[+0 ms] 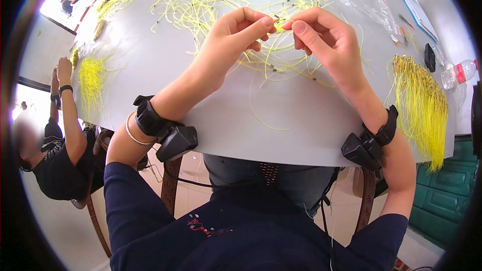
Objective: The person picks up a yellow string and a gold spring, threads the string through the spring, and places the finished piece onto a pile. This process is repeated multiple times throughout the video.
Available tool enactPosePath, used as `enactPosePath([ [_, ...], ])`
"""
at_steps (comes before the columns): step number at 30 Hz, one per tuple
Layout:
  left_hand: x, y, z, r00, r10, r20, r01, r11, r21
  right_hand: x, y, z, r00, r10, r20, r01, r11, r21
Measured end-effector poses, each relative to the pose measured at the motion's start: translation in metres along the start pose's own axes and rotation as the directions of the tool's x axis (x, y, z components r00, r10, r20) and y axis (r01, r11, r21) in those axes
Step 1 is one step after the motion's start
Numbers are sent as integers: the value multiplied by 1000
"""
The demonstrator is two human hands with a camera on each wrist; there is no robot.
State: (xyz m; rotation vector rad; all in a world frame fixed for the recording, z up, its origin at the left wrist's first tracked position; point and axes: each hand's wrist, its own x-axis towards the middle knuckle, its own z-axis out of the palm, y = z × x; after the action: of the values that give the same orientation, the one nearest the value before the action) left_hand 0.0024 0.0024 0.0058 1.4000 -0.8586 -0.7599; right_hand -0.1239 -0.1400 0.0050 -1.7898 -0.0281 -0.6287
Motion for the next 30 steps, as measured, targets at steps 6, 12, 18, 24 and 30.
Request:
enactPosePath([
  [6, 1, -2, -1, 1000, -8, 10, 8, 1000, -5, 1, 2, -1, 1000, -12, -26, 10, 998, -59],
  [12, 0, -1, -1, 1000, -6, 22, 6, 1000, -5, 1, 9, 3, 999, 5, -53, -12, 990, -140],
  [18, -1, -1, 0, 999, 9, 37, -10, 1000, 16, 1, 9, 3, 997, 28, -71, -39, 987, -153],
  [24, -2, -1, 2, 998, 38, 53, -41, 998, 51, 1, 10, 4, 997, 18, -73, -27, 992, -120],
  [30, -2, -4, 1, 993, 62, 99, -74, 991, 114, 0, 9, 4, 998, -14, -56, 6, 989, -148],
])
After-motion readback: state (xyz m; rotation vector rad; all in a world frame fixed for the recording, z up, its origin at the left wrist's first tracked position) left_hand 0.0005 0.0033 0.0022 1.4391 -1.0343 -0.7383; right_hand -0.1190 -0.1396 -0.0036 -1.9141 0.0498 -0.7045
